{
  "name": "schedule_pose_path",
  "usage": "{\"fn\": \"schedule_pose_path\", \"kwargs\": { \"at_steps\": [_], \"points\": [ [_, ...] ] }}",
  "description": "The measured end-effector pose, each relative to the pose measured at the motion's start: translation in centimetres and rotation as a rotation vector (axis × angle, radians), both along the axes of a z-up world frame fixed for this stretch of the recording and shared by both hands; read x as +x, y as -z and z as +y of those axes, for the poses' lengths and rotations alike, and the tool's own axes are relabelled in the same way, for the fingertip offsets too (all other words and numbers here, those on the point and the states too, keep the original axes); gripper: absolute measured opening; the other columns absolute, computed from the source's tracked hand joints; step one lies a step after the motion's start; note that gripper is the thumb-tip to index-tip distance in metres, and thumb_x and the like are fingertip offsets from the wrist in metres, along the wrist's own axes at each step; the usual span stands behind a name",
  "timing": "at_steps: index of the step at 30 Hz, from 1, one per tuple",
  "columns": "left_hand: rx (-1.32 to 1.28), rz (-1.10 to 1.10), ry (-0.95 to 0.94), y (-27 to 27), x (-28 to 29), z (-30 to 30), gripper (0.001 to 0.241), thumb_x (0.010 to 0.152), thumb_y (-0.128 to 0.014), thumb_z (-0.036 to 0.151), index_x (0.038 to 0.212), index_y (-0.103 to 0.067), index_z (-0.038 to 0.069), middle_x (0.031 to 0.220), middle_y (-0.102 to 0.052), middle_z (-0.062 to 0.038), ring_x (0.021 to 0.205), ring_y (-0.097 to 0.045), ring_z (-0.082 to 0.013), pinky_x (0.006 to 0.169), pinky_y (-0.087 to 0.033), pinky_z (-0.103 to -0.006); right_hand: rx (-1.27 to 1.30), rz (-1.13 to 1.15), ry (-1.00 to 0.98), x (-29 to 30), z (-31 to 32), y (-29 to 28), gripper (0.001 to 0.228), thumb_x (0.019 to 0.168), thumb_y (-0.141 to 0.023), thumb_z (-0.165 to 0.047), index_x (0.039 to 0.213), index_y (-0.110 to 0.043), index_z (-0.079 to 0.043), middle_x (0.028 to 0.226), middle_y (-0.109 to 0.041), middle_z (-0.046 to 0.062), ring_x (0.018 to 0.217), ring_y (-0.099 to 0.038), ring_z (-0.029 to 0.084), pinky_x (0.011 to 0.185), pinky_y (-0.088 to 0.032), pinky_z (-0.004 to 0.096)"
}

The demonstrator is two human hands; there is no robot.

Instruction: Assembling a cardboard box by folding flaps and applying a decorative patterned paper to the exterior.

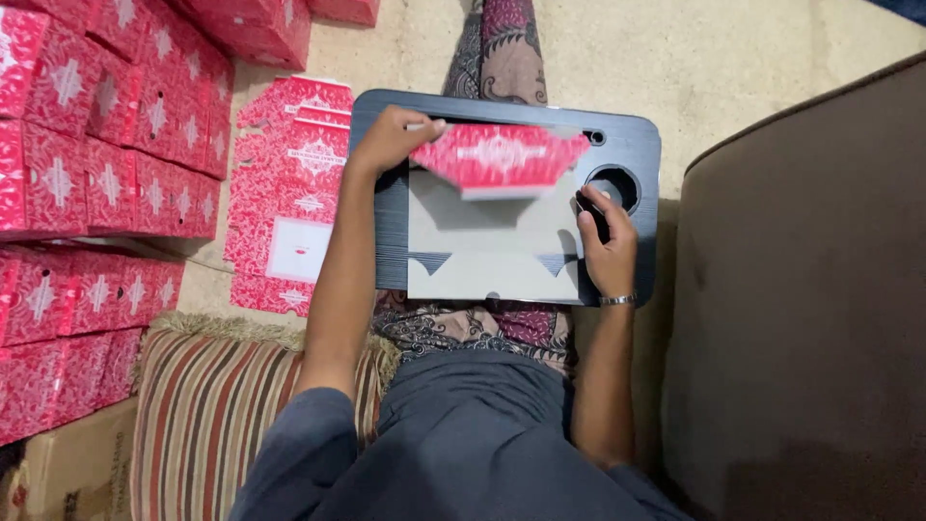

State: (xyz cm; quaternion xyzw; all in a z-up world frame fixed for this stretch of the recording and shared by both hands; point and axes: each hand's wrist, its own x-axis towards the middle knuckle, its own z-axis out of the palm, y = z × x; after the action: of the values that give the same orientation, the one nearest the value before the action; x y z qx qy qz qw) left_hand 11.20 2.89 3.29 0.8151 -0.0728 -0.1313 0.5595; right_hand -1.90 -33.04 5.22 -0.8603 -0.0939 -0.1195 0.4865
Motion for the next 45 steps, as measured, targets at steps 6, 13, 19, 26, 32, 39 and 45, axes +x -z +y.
{"fn": "schedule_pose_path", "kwargs": {
  "at_steps": [6,13,19,26,32,39,45],
  "points": [
    [0.100,0.126,-0.054,-2.1,-0.5,-1.0,0.034,0.098,-0.064,0.039,0.074,-0.071,0.016,0.084,-0.077,0.001,0.082,-0.068,-0.0074,0.078,-0.048,-0.0268,-0.242,0.038,-0.035,-0.1,0.5,-0.1,0.038,0.103,-0.060,-0.030,0.136,-0.063,-0.010,0.138,-0.064,0.009,0.129,-0.056,0.027,0.111,-0.035,0.047],
    [0.034,0.204,-0.127,-3.9,-1.2,-1.5,0.013,0.098,-0.067,0.022,0.090,-0.074,0.015,0.082,-0.076,0.004,0.060,-0.076,-0.0103,0.059,-0.047,-0.0175,-0.452,0.129,-0.158,-3.1,3.1,-0.7,0.059,0.097,-0.058,-0.050,0.148,-0.050,-0.023,0.165,-0.033,0.005,0.156,-0.008,0.043,0.112,0.011,0.079],
    [0.131,0.127,-0.128,-2.2,-0.2,-1.2,0.036,0.100,-0.054,0.047,0.090,-0.074,0.019,0.097,-0.076,0.004,0.088,-0.066,-0.0114,0.077,-0.044,-0.0321,-0.858,0.340,-0.547,-6.5,5.2,-1.9,0.127,0.067,-0.073,-0.078,0.164,-0.006,-0.029,0.169,0.014,0.010,0.151,0.022,0.043,0.098,0.013,0.086],
    [-0.106,0.230,-0.327,-2.8,-2.3,-0.3,0.063,0.093,-0.036,0.062,0.128,-0.064,0.018,0.099,-0.056,0.002,0.072,-0.054,-0.0079,0.058,-0.054,-0.0229,-0.816,0.154,-0.402,-7.3,5.2,-2.2,0.084,0.086,-0.076,-0.037,0.158,-0.033,-0.029,0.169,-0.020,0.002,0.156,-0.009,0.037,0.111,-0.009,0.079],
    [-0.188,-0.215,-0.578,-0.3,-8.2,1.3,0.029,0.107,-0.060,0.028,0.127,-0.065,0.008,0.114,-0.068,-0.020,0.098,-0.072,-0.0334,0.077,-0.063,-0.0405,-0.800,0.324,-0.331,-6.2,6.0,-3.7,0.067,0.085,-0.073,-0.048,0.147,-0.050,-0.039,0.163,-0.036,-0.006,0.152,-0.025,0.034,0.110,-0.010,0.082],
    [0.132,-0.198,-0.198,-5.2,-17.6,-2.8,0.031,0.096,-0.069,0.024,0.127,-0.068,0.021,0.122,-0.071,-0.004,0.123,-0.063,-0.0304,0.117,-0.012,-0.0681,-0.792,0.332,-0.317,-4.3,5.3,-4.7,0.040,0.100,-0.047,-0.056,0.129,-0.066,-0.035,0.137,-0.064,-0.009,0.140,-0.048,0.026,0.115,-0.004,0.077],
    [0.225,-0.276,-0.116,-6.9,-18.4,-5.6,0.041,0.089,-0.079,0.035,0.127,-0.068,0.023,0.133,-0.064,-0.003,0.130,-0.056,-0.0320,0.112,-0.006,-0.0791,-0.774,0.299,-0.293,-1.6,5.3,-4.6,0.038,0.100,-0.051,-0.055,0.104,-0.077,-0.028,0.099,-0.077,0.003,0.109,-0.069,0.030,0.116,-0.024,0.066]
  ]
}}
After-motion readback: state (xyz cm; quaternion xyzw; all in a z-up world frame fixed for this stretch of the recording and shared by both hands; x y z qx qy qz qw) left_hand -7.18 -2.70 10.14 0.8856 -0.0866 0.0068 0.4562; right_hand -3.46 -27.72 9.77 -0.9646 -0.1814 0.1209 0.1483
